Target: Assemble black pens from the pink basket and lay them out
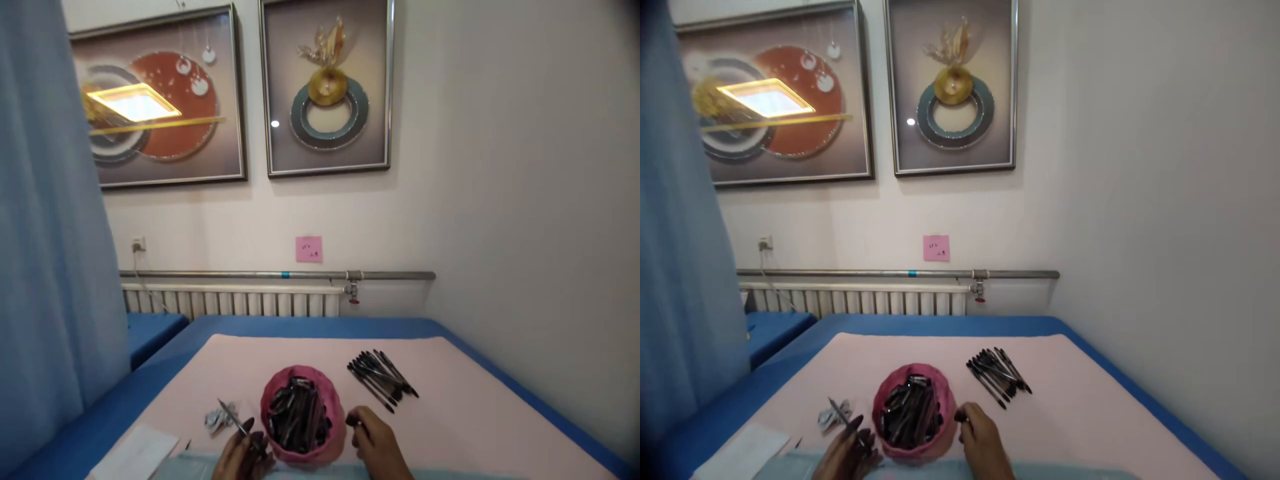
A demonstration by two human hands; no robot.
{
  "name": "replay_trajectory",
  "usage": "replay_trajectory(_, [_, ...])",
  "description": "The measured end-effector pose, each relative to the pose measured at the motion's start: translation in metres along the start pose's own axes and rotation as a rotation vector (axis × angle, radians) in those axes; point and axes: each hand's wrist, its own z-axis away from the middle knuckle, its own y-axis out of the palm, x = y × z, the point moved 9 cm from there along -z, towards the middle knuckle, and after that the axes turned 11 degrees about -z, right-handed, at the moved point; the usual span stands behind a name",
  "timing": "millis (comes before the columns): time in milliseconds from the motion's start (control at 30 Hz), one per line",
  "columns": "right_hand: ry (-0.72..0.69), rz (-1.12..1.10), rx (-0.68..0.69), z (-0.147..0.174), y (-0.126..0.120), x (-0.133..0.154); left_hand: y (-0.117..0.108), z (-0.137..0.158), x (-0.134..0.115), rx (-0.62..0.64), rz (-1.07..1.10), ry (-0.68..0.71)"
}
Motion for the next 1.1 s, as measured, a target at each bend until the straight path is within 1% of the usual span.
replay_trajectory(100, [-0.058, 0.01, -0.023, 0.005, -0.002, 0.011, 0.003, 0.008, -0.005, 0.017, -0.026, -0.004])
replay_trajectory(133, [-0.048, 0.002, -0.021, 0.006, -0.002, 0.012, 0.003, 0.011, -0.01, 0.013, -0.038, 0.029])
replay_trajectory(233, [-0.007, -0.03, -0.004, 0.006, 0.0, 0.008, 0.005, 0.016, -0.016, -0.012, -0.06, 0.035])
replay_trajectory(433, [0.031, -0.06, 0.0, 0.005, 0.001, 0.001, 0.009, 0.019, -0.021, 0.014, -0.04, 0.04])
replay_trajectory(700, [0.03, -0.077, -0.036, 0.008, -0.002, 0.006, 0.009, 0.023, -0.021, 0.006, -0.035, 0.044])
replay_trajectory(900, [0.039, -0.092, -0.032, 0.008, -0.002, 0.005, 0.01, 0.024, -0.024, -0.003, -0.015, 0.054])
replay_trajectory(1000, [0.048, -0.102, -0.029, 0.006, -0.002, 0.005, 0.016, 0.023, -0.032, 0.004, -0.017, 0.069])
replay_trajectory(1100, [0.049, -0.105, -0.036, 0.006, -0.005, 0.005, 0.032, 0.017, -0.042, 0.042, -0.065, 0.075])
